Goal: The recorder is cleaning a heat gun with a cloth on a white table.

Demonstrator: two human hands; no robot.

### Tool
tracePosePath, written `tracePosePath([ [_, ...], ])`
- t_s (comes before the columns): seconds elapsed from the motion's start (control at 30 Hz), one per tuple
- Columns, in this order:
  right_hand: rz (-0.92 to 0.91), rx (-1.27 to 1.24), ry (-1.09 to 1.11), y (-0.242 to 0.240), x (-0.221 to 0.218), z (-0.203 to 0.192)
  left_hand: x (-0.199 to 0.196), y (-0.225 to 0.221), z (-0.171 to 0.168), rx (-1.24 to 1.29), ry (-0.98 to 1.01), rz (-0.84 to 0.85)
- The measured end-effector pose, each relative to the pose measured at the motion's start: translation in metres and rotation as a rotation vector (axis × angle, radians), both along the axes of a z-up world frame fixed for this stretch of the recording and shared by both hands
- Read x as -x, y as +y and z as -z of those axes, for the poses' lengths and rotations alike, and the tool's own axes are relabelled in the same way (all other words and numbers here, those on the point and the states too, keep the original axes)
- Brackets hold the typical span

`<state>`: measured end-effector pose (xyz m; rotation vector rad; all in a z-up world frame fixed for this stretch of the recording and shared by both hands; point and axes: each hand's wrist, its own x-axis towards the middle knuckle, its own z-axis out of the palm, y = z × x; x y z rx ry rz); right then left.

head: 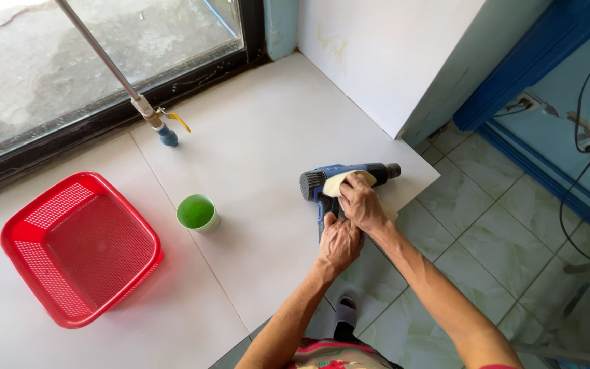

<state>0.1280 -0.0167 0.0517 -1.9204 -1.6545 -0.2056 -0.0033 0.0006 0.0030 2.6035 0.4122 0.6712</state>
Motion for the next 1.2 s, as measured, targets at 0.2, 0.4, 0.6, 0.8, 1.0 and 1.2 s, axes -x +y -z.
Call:
tracePosePath([
  [0.2, 0.040, -0.077, 0.068, -0.014, 0.019, -0.035, -0.003, 0.000, 0.011, -0.038, -0.041, -0.015],
  [0.4, 0.101, -0.034, -0.021, -0.001, 0.012, -0.008, 0.000, -0.001, 0.008, -0.007, -0.014, 0.002],
  [0.6, 0.163, -0.003, -0.002, -0.002, 0.023, -0.012, -0.002, -0.001, 0.010, 0.020, 0.062, 0.017],
  [0.8, 0.156, 0.030, -0.036, 0.003, 0.023, 0.000, -0.001, -0.001, 0.008, 0.021, 0.116, 0.016],
  [1.0, 0.157, -0.015, -0.050, 0.020, 0.036, -0.003, -0.001, 0.001, 0.003, 0.010, 0.018, -0.009],
  [1.2, 0.067, -0.017, 0.024, 0.021, 0.035, -0.001, -0.005, 0.001, 0.012, 0.038, 0.025, -0.004],
])
